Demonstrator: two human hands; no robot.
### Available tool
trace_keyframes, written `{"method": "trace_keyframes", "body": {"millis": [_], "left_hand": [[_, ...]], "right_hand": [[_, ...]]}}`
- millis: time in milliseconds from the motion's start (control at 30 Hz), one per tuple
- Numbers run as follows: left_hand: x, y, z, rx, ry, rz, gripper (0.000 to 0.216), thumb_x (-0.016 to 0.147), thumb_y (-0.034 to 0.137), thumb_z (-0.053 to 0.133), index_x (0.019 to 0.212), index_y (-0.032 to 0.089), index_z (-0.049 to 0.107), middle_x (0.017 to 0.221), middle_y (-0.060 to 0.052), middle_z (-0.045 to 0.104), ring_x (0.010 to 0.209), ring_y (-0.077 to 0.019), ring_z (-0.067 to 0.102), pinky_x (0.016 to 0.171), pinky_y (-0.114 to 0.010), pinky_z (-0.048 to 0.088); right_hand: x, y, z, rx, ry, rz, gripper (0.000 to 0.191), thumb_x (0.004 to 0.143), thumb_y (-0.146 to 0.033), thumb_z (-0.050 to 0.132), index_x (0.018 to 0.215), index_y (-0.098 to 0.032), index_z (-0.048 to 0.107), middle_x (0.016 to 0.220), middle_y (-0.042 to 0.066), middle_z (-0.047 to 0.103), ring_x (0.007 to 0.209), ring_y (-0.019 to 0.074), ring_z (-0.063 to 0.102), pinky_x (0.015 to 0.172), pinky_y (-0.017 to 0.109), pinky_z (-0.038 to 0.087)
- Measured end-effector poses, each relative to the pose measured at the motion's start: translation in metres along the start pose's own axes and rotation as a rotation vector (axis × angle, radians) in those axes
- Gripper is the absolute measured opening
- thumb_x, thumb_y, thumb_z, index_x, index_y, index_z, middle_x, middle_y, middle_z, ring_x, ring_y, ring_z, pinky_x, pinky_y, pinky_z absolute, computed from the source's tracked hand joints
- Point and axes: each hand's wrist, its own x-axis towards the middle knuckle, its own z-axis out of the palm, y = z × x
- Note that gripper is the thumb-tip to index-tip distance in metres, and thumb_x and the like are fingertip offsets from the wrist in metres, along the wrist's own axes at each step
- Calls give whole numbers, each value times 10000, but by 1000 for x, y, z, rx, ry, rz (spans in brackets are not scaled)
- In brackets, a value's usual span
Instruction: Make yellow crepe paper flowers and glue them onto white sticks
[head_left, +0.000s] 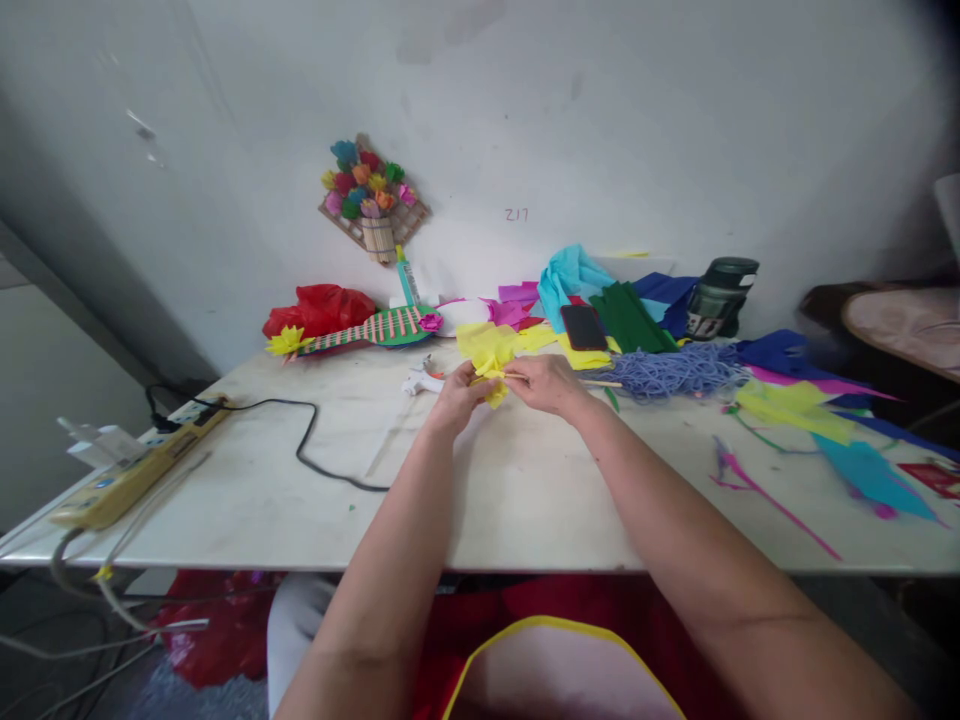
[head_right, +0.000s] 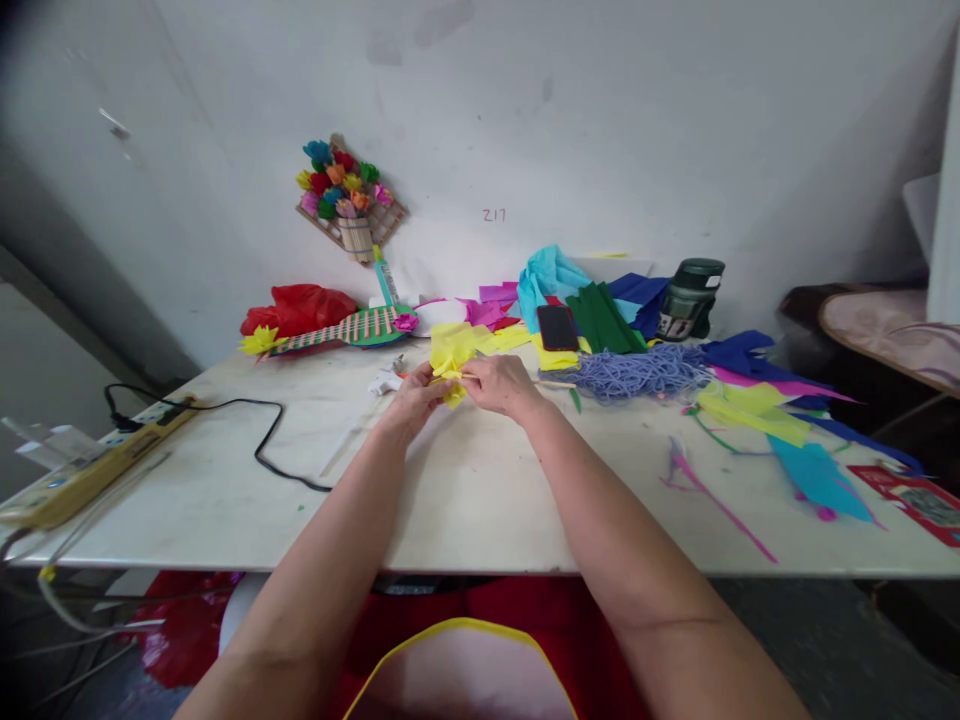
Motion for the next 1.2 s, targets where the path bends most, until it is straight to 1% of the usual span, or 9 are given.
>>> {"method": "trace_keyframes", "body": {"millis": [133,367,567,767,900,1000,1133,1200], "left_hand": [[0,0,0,-25,-14,14,412,572,263,701,943,159,559,844,-25,607,697,-106,561,630,-233,421],[1,-2,-2,-30,-31,37,366,620,245,679,953,159,554,862,-30,605,719,-108,559,642,-232,428],[1,-2,-3,-19,3,39,365,614,254,682,949,176,557,875,-28,616,722,-120,572,647,-246,442],[2,-2,-6,-28,54,18,378,588,255,699,930,171,562,817,-31,625,666,-134,585,595,-259,459],[2,-2,-8,-65,118,30,392,577,292,706,926,178,569,832,-43,634,678,-156,600,586,-275,467],[2,1,-9,-113,197,60,415,561,316,713,924,173,572,850,-55,637,694,-162,606,602,-280,473],[3,7,-14,-168,328,127,392,554,301,712,895,165,576,842,-44,632,678,-141,597,588,-256,472],[4,11,-19,-197,380,162,373,555,288,708,884,168,581,860,-37,627,689,-135,596,594,-255,475]], "right_hand": [[0,1,1,-5,3,9,296,831,-329,402,939,-208,650,867,37,679,782,163,593,672,252,350],[1,1,3,-18,9,28,290,831,-344,409,947,-208,637,868,38,682,773,168,598,663,254,349],[0,3,1,-30,19,32,298,834,-362,395,959,-194,607,815,46,681,731,172,603,637,254,342],[-2,10,0,-86,32,35,289,835,-331,378,945,-196,608,814,57,676,742,173,597,653,256,334],[-3,15,-1,-99,47,44,277,828,-312,380,903,-196,621,787,51,672,749,170,593,647,251,324],[-3,20,0,-91,71,71,273,823,-315,387,869,-196,629,781,46,672,750,168,594,629,247,320],[-3,31,10,-82,108,172,296,836,-319,368,903,-196,630,834,45,676,776,167,596,639,249,330],[-4,35,19,-101,78,239,310,845,-328,356,936,-207,626,849,43,676,778,172,595,629,255,333]]}}
